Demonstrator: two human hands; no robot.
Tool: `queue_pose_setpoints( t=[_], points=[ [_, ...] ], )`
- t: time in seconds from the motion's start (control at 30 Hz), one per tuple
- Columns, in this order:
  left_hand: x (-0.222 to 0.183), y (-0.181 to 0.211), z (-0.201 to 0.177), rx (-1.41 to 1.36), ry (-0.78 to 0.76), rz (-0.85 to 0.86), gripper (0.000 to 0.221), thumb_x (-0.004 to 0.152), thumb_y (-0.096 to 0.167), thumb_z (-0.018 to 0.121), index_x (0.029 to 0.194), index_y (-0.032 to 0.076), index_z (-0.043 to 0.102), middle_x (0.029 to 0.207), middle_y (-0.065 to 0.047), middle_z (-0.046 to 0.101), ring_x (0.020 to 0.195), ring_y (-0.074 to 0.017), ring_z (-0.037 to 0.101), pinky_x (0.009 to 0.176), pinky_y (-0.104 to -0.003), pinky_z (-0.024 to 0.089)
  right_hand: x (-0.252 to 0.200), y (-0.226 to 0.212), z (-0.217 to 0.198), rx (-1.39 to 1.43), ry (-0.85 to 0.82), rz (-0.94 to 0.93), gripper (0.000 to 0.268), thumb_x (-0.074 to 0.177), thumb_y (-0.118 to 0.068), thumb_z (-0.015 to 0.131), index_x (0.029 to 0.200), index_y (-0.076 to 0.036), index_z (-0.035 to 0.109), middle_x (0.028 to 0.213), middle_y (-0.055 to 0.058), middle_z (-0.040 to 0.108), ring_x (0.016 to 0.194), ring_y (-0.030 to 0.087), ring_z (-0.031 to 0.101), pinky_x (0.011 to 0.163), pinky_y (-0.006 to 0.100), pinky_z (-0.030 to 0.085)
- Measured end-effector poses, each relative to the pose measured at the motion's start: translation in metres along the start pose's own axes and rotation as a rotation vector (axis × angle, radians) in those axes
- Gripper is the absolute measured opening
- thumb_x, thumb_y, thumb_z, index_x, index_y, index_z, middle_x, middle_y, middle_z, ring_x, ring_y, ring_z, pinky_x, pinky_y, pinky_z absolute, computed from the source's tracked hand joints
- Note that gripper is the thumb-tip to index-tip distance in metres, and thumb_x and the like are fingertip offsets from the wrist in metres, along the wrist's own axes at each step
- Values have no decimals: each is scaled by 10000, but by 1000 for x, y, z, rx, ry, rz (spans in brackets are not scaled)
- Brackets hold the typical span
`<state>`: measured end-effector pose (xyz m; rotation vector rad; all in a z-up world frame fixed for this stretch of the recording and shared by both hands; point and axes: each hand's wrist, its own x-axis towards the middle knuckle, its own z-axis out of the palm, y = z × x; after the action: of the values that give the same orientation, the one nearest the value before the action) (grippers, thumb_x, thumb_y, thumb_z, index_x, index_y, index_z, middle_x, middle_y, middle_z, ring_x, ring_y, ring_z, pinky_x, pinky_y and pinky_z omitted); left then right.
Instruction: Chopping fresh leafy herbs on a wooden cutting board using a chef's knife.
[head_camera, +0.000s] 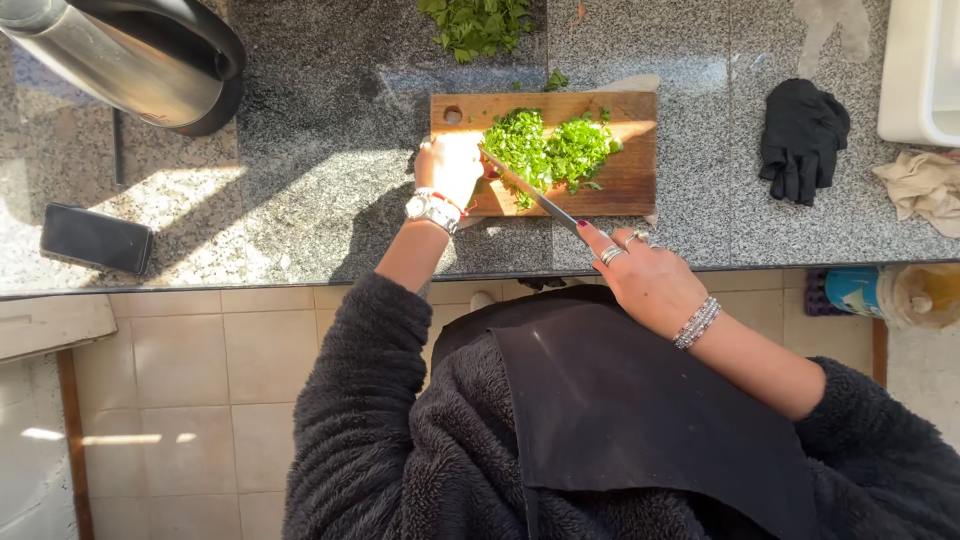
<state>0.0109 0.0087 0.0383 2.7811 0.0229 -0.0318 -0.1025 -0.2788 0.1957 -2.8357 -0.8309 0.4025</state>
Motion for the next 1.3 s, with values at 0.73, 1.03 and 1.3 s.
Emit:
queue_pose_setpoints(
  t=[0.73,1.03,1.3],
  points=[
    [-16,-26,56,184,299,280,125,873,115,601,877,126,725,891,-73,701,864,-240,697,799,-380,582,0,2,-5,107,33,-2,523,977,-251,588,1480,-162,479,1071,162,665,806,379,694,657,475,588],
    [4,-23,31,4,6,258,153,878,250,680,862,108,735,851,-88,718,779,-254,707,699,-376,586,24,-3,16,118,-38,11,546,990,-250,587,1505,-138,443,1009,175,648,794,379,688,638,496,577],
    [-18,-24,35,198,162,310,105,890,142,662,958,100,731,927,-110,701,836,-256,715,706,-342,594,-8,17,9,186,60,-49,533,954,-234,596,1473,-152,503,1027,180,667,876,399,681,704,503,572]
  ],
)
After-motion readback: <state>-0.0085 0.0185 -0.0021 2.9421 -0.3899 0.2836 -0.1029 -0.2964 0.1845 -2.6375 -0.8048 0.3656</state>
